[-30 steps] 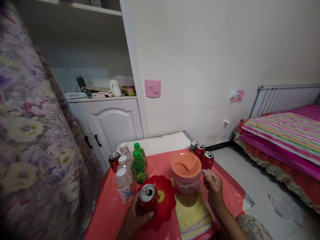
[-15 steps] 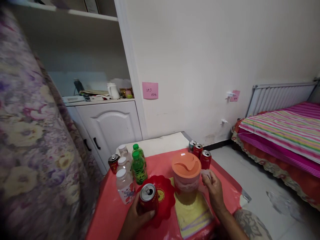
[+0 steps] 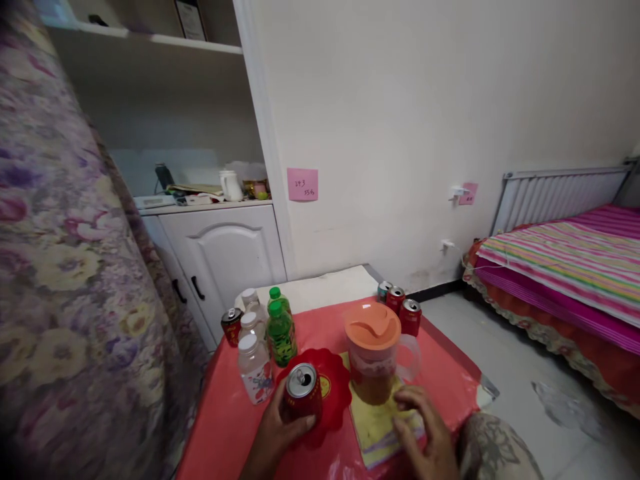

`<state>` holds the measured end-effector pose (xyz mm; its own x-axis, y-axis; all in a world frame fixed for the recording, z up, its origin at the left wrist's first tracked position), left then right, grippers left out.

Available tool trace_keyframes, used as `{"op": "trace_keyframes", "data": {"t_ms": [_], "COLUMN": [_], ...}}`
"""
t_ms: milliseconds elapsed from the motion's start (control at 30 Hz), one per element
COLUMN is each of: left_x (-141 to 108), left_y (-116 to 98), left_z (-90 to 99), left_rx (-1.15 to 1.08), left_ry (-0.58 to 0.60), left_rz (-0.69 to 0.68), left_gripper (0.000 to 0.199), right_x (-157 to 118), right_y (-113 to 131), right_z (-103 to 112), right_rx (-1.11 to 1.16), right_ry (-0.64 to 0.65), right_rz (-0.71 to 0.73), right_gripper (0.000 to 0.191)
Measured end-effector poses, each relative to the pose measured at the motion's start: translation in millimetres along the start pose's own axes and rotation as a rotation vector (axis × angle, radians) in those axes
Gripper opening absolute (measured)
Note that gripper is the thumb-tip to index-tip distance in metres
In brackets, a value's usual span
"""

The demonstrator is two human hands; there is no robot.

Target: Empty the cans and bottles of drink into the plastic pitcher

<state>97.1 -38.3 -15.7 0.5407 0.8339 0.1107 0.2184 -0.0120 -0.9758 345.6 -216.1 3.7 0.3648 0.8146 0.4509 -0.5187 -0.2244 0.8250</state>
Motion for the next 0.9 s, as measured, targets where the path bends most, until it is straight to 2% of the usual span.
{"op": "trace_keyframes", "data": {"t_ms": [100,167,233,333,400,567,667,800,900], "left_x": [1.4,2.3,2.6,1.5,0.1,-3.6,-5.1,-7.2,-8.3], "left_y": [-1.8,-2.9,-3.6,-4.0,-3.6,-2.6,-4.9,-9.3,-11.6], "left_z": [0.6,2.5,5.3,8.3,7.8,3.5,-0.2,-5.8,-9.4], "left_rx": [0.0,0.001,0.004,0.014,0.023,0.044,0.009,-0.021,-0.027], "left_ry": [-0.004,-0.005,-0.018,-0.032,-0.007,0.041,0.059,0.091,0.153], "left_rz": [0.015,0.015,0.014,0.001,-0.012,-0.022,-0.026,-0.016,-0.008], "left_gripper": [0.094,0.091,0.088,0.086,0.087,0.088,0.091,0.092,0.091], "right_x": [6.2,14.9,23.0,31.1,34.1,37.0,35.6,33.3,32.6], "right_y": [19.6,26.4,27.9,28.1,29.2,28.0,19.9,10.7,15.4], "right_z": [-46.3,-76.5,-100.8,-125.4,-135.9,-150.7,-157.4,-161.0,-157.7], "right_rx": [0.079,0.129,0.154,0.154,0.161,0.17,0.17,0.182,0.209], "right_ry": [0.155,0.254,0.308,0.344,0.36,0.356,0.341,0.309,0.315], "right_rz": [0.029,0.005,-0.031,-0.024,-0.004,0.012,-0.008,-0.055,-0.065], "right_gripper": [0.024,0.033,0.05,0.073,0.078,0.072,0.075,0.082,0.084]}}
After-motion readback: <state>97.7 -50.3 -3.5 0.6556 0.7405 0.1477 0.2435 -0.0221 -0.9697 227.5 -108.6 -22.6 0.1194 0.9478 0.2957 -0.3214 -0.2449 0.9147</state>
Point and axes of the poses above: each hand's wrist, its own x-axis towards the middle knuckle, its own z-axis out of the back of the hand, y = z × x, the point moved 4 cm from there along x, towards the middle knuckle, and after that the axes turned 10 degrees about y, right-handed, at the moved point
